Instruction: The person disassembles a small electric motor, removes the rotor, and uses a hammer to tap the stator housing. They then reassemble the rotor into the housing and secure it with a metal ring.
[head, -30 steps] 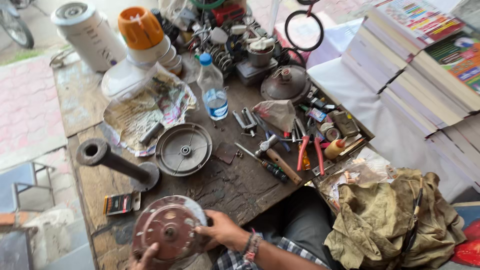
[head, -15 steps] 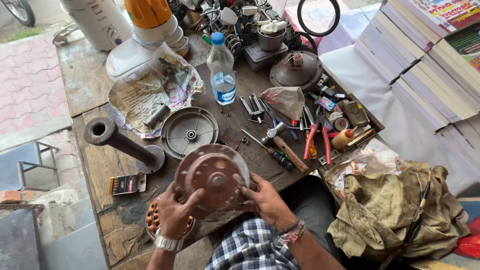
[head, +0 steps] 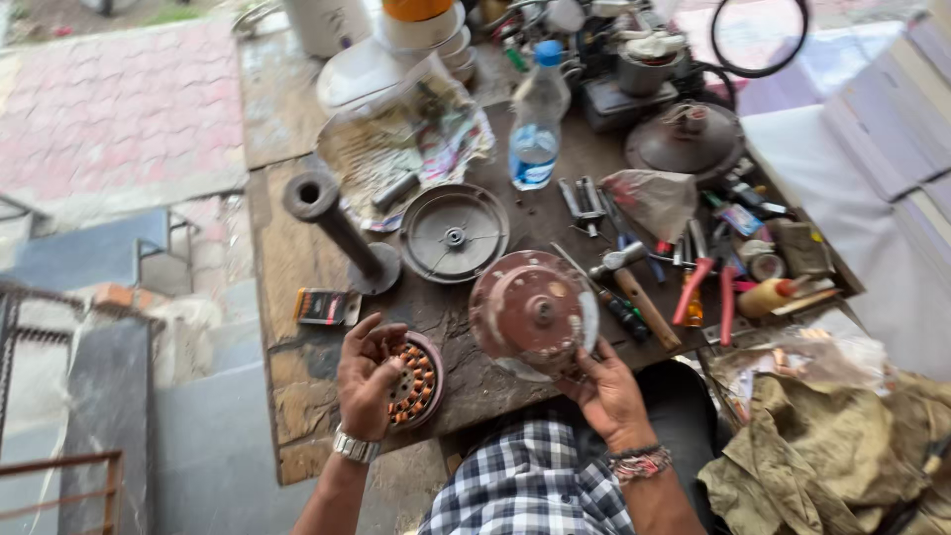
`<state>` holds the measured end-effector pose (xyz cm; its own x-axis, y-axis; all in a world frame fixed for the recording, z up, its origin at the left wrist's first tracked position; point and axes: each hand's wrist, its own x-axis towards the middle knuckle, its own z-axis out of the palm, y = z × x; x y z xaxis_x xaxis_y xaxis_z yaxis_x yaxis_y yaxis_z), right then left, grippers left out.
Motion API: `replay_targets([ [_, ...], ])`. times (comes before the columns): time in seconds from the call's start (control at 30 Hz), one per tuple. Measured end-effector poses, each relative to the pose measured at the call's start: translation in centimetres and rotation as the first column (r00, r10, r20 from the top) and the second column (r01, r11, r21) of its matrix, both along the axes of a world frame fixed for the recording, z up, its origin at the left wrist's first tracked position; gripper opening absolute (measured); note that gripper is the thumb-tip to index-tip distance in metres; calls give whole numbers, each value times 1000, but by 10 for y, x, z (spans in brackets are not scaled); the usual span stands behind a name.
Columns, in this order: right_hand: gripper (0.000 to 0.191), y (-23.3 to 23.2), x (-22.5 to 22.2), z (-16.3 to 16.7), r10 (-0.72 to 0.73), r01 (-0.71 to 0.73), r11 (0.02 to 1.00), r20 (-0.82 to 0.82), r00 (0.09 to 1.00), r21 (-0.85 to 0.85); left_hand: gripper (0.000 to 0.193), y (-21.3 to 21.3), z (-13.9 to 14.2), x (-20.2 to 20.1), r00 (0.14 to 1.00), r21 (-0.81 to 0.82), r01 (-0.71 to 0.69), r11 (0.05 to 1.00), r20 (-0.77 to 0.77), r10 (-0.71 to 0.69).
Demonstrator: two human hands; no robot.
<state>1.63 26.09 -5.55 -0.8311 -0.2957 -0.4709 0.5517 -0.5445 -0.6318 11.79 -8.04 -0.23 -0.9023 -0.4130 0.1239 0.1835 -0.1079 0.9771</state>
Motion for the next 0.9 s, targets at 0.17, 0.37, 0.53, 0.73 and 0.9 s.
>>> replay_targets([
  [0.17, 45, 10, 5, 1, -35, 35, 999, -15, 999, -8, 55, 1, -15, 22, 983, -711, -158, 685, -50, 175],
  [0.37, 46, 9, 6, 13, -55, 55, 998, -20, 998, 3, 32, -1, -26, 33, 950, -834, -197, 516, -33, 310],
  [0.53, 49, 12, 9, 28, -99, 100, 995, -68, 993, 23, 25, -1, 4, 27, 945, -861, -243, 446, -108, 308],
  [0.73, 50, 27, 17, 47, -200, 208, 976, -121, 972, 59, 24, 16, 52, 5, 961, -857, -252, 449, -168, 218],
  [0.9, 47, 45, 26, 61, -329, 362, 924, -223, 918, 124, 21, 54, 56, -36, 980, -834, -196, 516, -181, 79],
])
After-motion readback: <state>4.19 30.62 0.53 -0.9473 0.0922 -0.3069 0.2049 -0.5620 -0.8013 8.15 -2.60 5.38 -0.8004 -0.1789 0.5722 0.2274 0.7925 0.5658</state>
